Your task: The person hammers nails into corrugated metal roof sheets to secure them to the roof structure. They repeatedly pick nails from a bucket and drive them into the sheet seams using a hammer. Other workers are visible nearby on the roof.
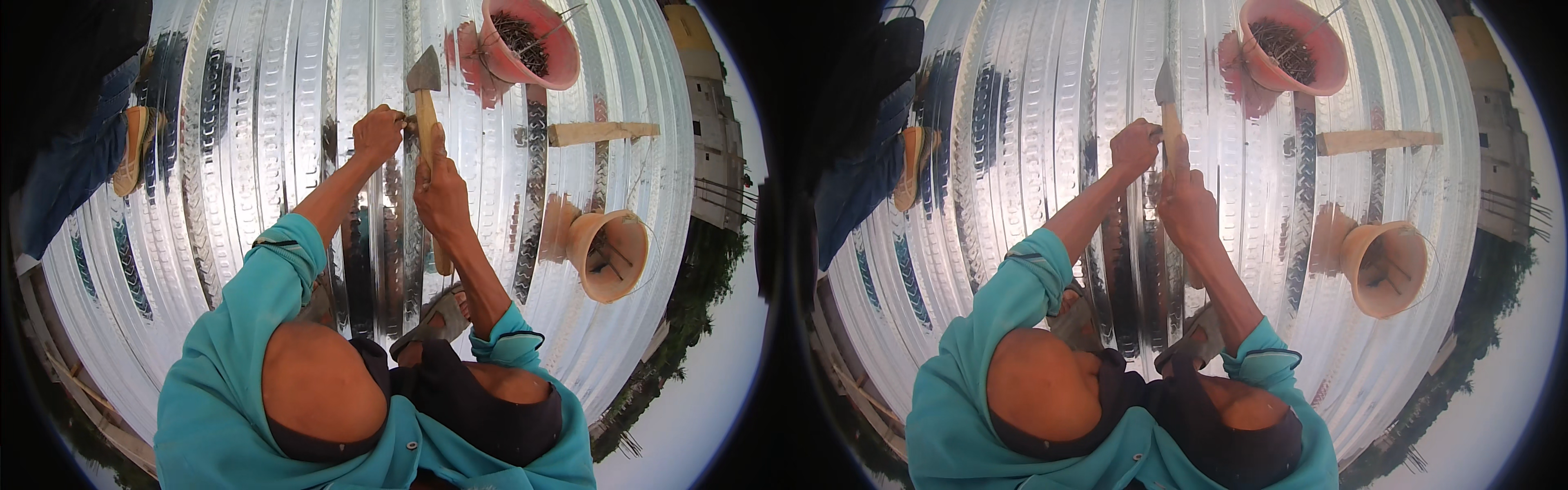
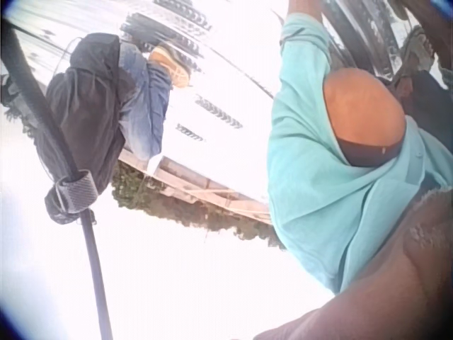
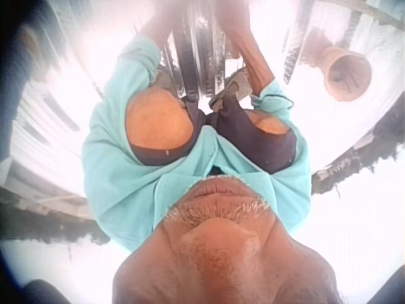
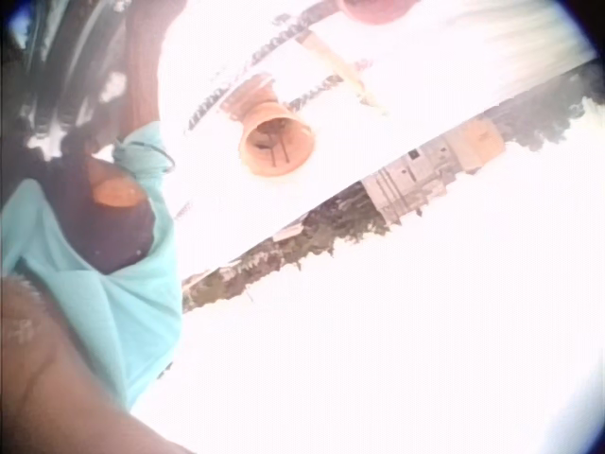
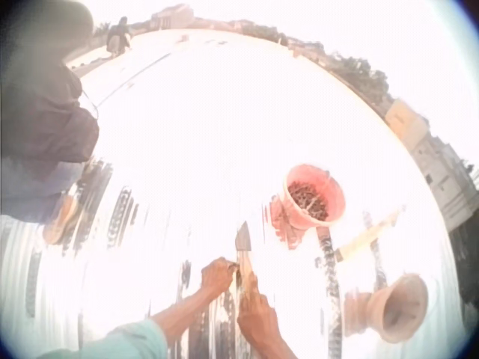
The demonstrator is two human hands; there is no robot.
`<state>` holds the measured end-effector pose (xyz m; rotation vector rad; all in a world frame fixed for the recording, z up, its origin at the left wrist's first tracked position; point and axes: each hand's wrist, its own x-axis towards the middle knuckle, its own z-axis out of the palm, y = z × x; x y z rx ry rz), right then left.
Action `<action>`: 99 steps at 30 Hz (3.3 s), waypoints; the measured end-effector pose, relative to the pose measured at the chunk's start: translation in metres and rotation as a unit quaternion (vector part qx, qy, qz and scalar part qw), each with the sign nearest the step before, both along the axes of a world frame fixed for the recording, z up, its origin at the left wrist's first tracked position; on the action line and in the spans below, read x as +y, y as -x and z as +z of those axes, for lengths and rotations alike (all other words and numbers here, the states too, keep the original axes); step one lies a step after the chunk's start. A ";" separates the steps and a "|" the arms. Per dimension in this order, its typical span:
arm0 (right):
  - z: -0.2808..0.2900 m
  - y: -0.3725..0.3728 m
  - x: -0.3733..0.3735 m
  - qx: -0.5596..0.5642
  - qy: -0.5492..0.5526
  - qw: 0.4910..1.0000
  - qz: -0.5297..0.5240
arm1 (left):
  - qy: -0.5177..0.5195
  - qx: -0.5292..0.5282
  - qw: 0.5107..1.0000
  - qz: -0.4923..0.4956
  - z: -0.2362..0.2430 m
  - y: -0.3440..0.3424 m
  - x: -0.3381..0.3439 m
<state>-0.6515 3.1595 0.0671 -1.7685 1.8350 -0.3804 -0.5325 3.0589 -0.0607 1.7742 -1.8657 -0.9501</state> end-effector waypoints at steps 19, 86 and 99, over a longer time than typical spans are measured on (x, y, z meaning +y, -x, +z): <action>-0.031 -0.004 -0.006 0.044 -0.083 0.993 -0.066 | 0.089 -0.003 0.988 0.126 -0.020 -0.024 0.054; -0.074 -0.027 0.007 -0.057 -0.050 0.993 -0.095 | -0.027 0.029 0.997 0.068 -0.010 -0.039 0.058; -0.051 -0.018 0.049 -0.122 -0.091 0.979 -0.133 | -0.010 0.047 0.994 0.096 -0.010 -0.039 0.064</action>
